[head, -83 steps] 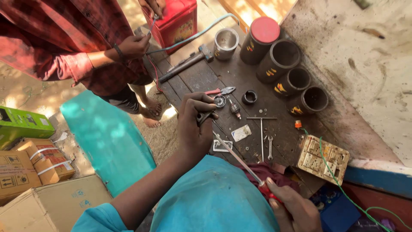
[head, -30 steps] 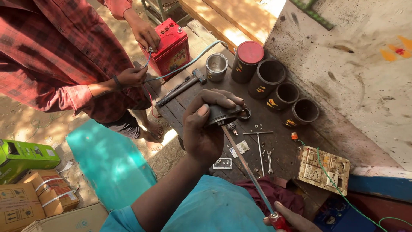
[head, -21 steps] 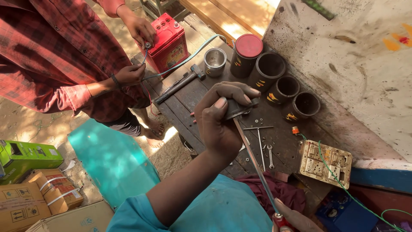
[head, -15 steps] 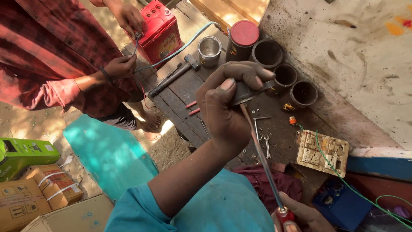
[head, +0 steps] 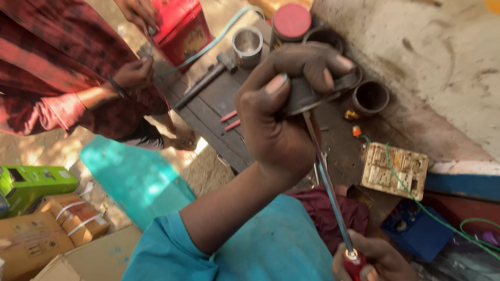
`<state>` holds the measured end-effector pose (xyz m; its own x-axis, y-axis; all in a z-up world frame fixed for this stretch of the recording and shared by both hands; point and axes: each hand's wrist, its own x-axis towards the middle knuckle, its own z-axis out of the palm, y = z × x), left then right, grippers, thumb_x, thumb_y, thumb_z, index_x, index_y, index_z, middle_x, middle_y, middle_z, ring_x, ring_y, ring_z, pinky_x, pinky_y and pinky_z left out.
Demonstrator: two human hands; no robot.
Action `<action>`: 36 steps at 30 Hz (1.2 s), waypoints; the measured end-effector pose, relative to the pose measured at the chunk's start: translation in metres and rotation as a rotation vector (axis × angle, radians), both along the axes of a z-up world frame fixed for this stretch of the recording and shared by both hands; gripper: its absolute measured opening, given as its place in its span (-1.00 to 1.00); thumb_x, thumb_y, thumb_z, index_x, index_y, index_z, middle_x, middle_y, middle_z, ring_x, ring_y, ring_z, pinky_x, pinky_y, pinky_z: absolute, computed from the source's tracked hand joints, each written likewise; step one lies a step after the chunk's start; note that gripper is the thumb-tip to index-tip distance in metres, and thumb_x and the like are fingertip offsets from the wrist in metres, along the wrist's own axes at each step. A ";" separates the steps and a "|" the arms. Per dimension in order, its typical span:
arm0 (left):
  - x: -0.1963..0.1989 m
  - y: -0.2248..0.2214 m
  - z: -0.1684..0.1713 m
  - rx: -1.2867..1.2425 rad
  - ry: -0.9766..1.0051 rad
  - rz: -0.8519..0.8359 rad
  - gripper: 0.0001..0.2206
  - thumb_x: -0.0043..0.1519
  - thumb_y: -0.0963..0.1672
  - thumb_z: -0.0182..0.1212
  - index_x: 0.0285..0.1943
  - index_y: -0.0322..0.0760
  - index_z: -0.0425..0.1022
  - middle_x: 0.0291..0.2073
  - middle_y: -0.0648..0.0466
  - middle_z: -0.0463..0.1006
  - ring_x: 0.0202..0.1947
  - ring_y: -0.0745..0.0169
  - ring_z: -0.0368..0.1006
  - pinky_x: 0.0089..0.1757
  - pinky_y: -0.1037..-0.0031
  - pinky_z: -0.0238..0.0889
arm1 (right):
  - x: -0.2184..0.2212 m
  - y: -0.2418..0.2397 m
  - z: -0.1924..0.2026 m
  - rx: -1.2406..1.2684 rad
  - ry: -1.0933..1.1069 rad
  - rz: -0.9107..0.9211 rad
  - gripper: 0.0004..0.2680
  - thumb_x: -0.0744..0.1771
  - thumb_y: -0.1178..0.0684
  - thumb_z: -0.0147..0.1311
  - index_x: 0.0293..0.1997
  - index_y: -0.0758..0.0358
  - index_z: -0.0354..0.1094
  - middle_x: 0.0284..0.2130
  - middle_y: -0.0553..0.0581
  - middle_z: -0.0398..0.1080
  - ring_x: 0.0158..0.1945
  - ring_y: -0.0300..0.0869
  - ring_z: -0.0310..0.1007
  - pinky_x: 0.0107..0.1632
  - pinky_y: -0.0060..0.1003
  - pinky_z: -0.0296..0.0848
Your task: Repairing and assembling a small motor or electrical component (starter motor brush assembly) on a workshop bench.
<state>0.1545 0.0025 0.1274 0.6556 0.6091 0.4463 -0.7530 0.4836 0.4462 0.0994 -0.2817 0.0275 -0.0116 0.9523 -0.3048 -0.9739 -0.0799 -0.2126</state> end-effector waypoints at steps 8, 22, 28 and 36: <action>0.002 0.023 -0.064 0.308 0.290 0.194 -0.62 0.52 -0.08 -0.19 -0.07 -0.55 0.47 -0.13 -0.13 0.58 -0.18 0.23 0.46 -0.07 0.50 0.37 | -0.012 0.010 0.041 -0.230 -0.689 -0.514 -0.63 0.46 0.08 -0.09 0.44 0.46 0.05 -0.41 0.29 0.31 -0.61 -0.27 0.15 -0.55 -0.38 0.20; -0.123 0.033 -0.208 -0.660 0.929 -0.324 -0.69 0.30 -0.08 -0.12 -0.01 -0.41 0.43 -0.13 -0.15 0.52 -0.07 -0.11 0.52 0.02 -0.10 0.47 | -0.003 -0.008 -0.204 -0.981 -1.280 -0.404 -0.76 0.37 0.11 0.12 0.14 0.38 0.36 -0.26 0.01 0.46 -0.24 -0.36 0.40 -0.19 -0.44 0.41; -0.148 0.040 -0.116 -0.637 0.720 -0.585 -0.67 0.35 -0.10 -0.15 0.14 -0.45 0.35 -0.03 -0.28 0.48 0.09 -0.18 0.47 0.23 -0.18 0.32 | -0.013 0.002 -0.289 -1.138 -1.467 -0.484 -0.79 0.33 0.11 0.23 0.02 0.36 0.38 -0.27 0.09 0.48 -0.26 -0.27 0.43 -0.19 -0.33 0.45; -0.157 0.051 -0.076 -0.750 0.519 -0.890 -0.66 0.38 -0.10 -0.18 0.20 -0.45 0.33 0.08 -0.23 0.46 0.22 -0.15 0.41 0.33 -0.12 0.22 | -0.017 0.032 -0.259 -1.294 -1.844 -0.404 -0.79 0.26 0.09 0.33 -0.12 0.32 0.41 -0.27 0.28 0.44 -0.24 0.04 0.46 -0.20 -0.06 0.44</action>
